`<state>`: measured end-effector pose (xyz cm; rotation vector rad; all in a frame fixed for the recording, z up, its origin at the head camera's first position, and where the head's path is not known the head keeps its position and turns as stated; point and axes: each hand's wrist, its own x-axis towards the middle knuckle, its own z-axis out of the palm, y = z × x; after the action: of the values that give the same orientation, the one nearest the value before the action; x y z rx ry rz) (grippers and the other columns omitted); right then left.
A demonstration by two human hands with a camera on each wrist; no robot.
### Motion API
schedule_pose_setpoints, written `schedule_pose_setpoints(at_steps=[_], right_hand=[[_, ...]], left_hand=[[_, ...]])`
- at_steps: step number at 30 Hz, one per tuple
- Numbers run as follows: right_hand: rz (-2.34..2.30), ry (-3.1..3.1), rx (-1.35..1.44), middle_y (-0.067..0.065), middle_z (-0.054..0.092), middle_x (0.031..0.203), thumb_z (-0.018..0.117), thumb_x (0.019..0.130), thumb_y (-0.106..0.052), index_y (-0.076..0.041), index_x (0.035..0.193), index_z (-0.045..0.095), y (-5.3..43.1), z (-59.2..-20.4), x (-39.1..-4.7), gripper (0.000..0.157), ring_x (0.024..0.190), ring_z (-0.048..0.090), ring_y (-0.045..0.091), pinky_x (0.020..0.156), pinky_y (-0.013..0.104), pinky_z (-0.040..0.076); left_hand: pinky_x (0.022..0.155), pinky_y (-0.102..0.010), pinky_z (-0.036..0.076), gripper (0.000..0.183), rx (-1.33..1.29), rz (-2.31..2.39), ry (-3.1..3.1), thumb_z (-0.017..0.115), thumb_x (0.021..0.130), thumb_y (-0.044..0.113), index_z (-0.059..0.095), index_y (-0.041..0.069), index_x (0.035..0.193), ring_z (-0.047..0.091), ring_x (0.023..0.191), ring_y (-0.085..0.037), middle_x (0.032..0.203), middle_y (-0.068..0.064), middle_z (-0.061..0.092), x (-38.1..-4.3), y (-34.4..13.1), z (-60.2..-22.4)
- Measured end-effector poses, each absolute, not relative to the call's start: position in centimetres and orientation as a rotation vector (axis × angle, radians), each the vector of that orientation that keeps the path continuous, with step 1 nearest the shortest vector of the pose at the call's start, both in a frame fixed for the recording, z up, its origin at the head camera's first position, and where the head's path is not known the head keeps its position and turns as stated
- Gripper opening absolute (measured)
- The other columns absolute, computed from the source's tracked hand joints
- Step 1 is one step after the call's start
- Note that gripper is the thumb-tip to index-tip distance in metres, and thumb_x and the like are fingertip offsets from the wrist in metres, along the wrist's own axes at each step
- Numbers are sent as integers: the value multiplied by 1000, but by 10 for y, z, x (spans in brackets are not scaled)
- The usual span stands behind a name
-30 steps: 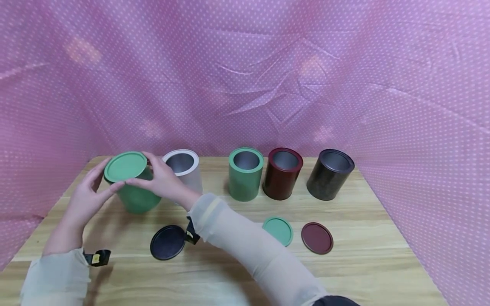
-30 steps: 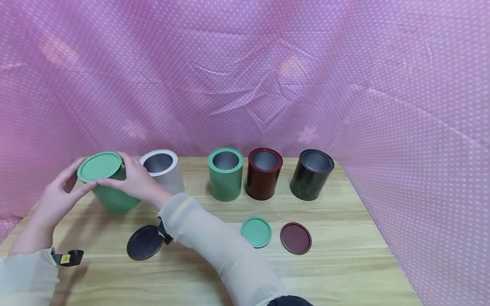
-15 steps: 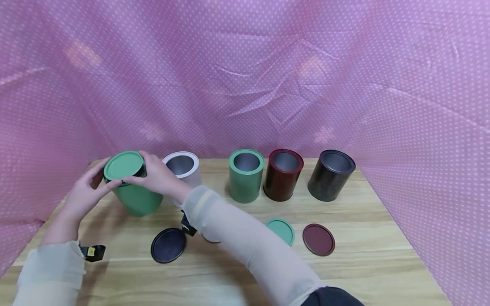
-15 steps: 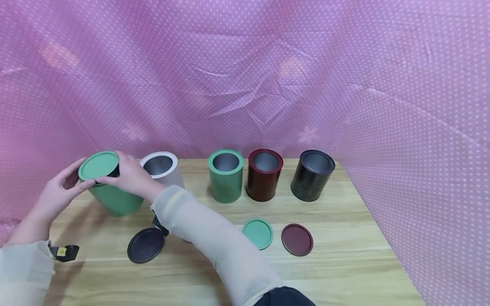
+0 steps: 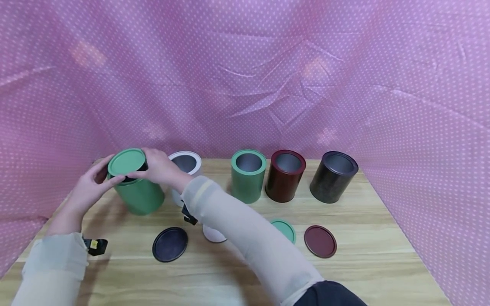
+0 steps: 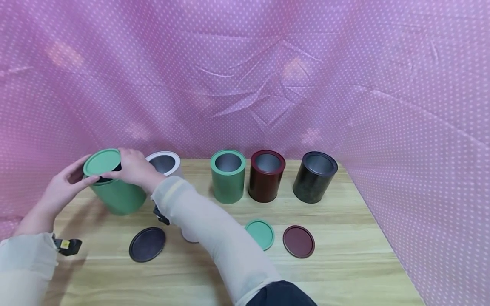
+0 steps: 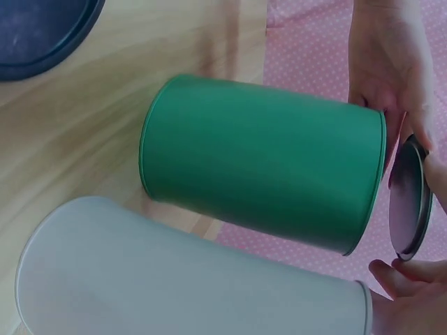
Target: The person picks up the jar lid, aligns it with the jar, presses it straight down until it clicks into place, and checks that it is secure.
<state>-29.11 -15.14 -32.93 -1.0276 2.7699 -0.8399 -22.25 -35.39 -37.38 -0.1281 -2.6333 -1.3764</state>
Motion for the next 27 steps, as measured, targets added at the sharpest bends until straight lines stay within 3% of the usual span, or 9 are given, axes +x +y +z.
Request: schedule_pose_setpoints(at_steps=[5,10,14,17,21,24,27], right_hand=[[-814,2751,-1027,-11,59,124,68,86,-49,-19,136,48,-151,-329,-291,62,116,54,0,97,10,40],[-824,2744,-1014,-11,61,122,68,86,-48,-18,135,50,-149,-332,-291,60,113,55,1,93,9,43],[-771,2765,-1015,-11,60,122,67,87,-50,-18,136,50,-149,-335,-292,61,116,52,2,97,12,41],[-713,2784,-1020,-12,60,124,65,87,-53,-20,137,50,-150,-337,-294,62,122,48,3,108,15,33],[-649,2794,-1024,-12,59,128,64,88,-53,-20,138,49,-151,-338,-296,62,128,47,2,119,18,16],[-626,2799,-996,-12,58,132,64,88,-54,-20,140,48,-152,-338,-296,65,135,42,4,121,21,12],[-626,2796,-932,-13,53,138,63,87,-56,-24,142,46,-152,-338,-296,66,145,28,9,123,30,12]], left_hand=[[90,3,34,71,-81,-1339,-2682,58,97,31,19,23,156,25,146,-17,158,-3,24,-223,-355,-373],[82,5,33,74,-80,-1295,-2742,58,97,36,16,21,156,29,144,-25,159,-19,23,-224,-355,-373],[78,4,34,75,-71,-1298,-2753,58,97,36,16,20,156,34,140,-19,157,-23,24,-224,-354,-374],[77,3,35,75,-68,-1321,-2759,58,97,36,15,20,157,36,137,-17,157,-23,24,-224,-354,-375],[76,2,35,75,-58,-1316,-2776,57,97,37,15,20,157,39,133,-25,154,-25,27,-226,-353,-376],[75,1,35,75,-38,-1308,-2786,57,97,39,15,23,157,42,128,-22,152,-27,29,-227,-353,-378],[74,-1,36,75,-33,-1308,-2794,56,97,39,13,23,157,42,127,-25,152,-28,29,-228,-352,-378]])
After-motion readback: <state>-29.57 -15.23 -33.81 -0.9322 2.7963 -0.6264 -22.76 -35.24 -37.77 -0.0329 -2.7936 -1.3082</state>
